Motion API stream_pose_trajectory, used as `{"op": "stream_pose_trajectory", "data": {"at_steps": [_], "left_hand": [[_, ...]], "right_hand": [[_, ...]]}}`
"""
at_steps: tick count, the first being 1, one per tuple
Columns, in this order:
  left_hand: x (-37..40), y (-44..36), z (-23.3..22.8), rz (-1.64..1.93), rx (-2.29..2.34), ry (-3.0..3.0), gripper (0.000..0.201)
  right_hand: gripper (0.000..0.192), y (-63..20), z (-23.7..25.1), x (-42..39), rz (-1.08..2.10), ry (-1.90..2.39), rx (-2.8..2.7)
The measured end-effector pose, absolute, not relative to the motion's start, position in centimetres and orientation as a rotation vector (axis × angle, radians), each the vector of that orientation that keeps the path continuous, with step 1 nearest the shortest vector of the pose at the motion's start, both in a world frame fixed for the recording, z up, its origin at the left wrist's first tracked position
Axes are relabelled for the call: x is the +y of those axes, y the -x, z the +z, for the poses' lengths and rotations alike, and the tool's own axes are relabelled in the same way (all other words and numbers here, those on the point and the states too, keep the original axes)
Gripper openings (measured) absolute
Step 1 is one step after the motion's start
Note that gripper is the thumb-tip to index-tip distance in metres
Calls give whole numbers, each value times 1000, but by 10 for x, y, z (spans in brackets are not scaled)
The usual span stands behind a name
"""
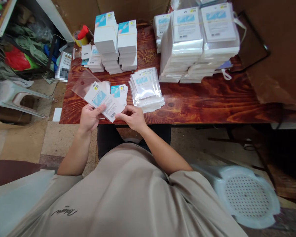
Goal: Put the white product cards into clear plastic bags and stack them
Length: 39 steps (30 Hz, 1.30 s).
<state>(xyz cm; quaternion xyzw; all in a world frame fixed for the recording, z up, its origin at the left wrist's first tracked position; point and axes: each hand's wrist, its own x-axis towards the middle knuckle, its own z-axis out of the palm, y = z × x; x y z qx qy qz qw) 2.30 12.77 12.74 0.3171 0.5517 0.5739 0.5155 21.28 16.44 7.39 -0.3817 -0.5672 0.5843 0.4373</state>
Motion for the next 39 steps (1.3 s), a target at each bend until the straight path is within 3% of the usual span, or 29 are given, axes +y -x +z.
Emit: {"op": "stream_pose_trajectory", "data": {"at_steps": [3,6,10,13,15,18,26,30,33,39], "left_hand": [[121,-30,126,1210,1311,-857,43],[119,-32,127,1037,1340,-949,44],[130,-19,127,952,1542,-1105,49],[147,8,118,1152,2143,-1330,42],[158,33,108,921,2508,-1409,45],[169,65,93,593,2571,-1262,51],[170,86,95,662,2372,-1269,25],[162,86,111,470,2399,-1493,34],[155,85,119,442,2469,-1612,38],[159,72,114,1317,2080,-1015,20]], "right_hand": [[55,-200,72,161,1019,1137,-1402],[69,-200,78,161,975,1092,-1477],[56,-221,84,186,1015,1105,-1514],[51,-248,78,223,631,1405,-1515],[48,-262,72,244,363,1637,-1576],[46,-266,68,252,94,1808,-1663],[39,-206,97,214,337,933,-2649],[27,-190,108,210,314,916,-2925],[28,-188,115,208,297,907,-3009],[32,-204,121,204,286,988,-2774]]}}
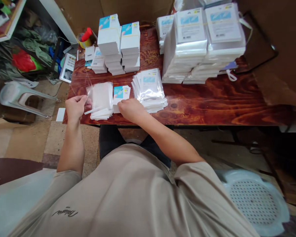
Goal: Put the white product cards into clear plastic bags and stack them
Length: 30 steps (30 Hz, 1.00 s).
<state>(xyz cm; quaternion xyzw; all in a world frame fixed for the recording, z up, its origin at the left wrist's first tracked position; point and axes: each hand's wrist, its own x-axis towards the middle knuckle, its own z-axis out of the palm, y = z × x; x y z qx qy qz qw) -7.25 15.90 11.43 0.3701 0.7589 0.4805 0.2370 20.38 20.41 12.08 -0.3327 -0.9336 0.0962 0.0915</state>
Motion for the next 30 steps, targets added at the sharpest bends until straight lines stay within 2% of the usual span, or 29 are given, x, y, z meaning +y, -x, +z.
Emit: {"op": "stream_pose_trajectory", "data": {"at_steps": [4,8,10,19,22,27,30], "left_hand": [[167,60,112,1584,1765,-747,26],[170,44,114,1644,1597,-636,34],[169,33,114,1640,1535,-602,34],[158,-14,108,1604,1433,-546,38],[157,-12,111,1612,1421,-542,38],[151,-11,116,1600,1421,-584,37],[146,-17,115,1585,1433,-592,42]], "right_hand": [[34,-220,120,190,481,1112,-1881],[37,-219,110,167,1107,1109,-1341],[38,-212,100,162,1298,1129,-1220],[46,-185,73,170,1052,1246,-834],[46,-184,68,167,1007,1246,-859],[42,-190,62,162,762,1252,-1040],[41,-187,67,160,840,1197,-1010]]}}
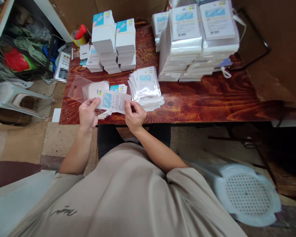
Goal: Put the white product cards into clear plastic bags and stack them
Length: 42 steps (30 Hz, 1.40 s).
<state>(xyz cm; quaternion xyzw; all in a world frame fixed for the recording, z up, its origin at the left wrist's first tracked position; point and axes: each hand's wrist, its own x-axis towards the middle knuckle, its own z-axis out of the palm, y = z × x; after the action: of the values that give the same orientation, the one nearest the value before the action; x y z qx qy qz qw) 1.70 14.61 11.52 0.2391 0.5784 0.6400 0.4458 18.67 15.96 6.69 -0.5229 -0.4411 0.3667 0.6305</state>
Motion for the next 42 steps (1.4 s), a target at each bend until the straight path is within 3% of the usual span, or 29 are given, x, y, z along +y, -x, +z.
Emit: {"op": "stream_pose_trajectory", "data": {"at_steps": [8,22,31,34,37,39,42], "left_hand": [[152,-3,108,1877,1328,-688,38],[132,-44,108,1767,1290,-715,39],[117,-50,109,1456,1318,-799,42],[119,-36,116,1174,1405,-895,47],[131,-12,117,1197,1714,-1143,47],[143,12,113,1272,2125,-1363,46],[161,50,99,946,2516,-1360,51]], "right_hand": [[41,-198,82,152,1658,903,-1098],[48,-169,86,135,1655,953,-823],[39,-176,76,151,908,1123,-1365],[49,-190,87,169,1057,1051,-1411],[40,-217,85,205,1073,1105,-1421],[41,-241,76,233,812,1275,-1447],[38,-270,58,265,440,1602,-1566]]}}
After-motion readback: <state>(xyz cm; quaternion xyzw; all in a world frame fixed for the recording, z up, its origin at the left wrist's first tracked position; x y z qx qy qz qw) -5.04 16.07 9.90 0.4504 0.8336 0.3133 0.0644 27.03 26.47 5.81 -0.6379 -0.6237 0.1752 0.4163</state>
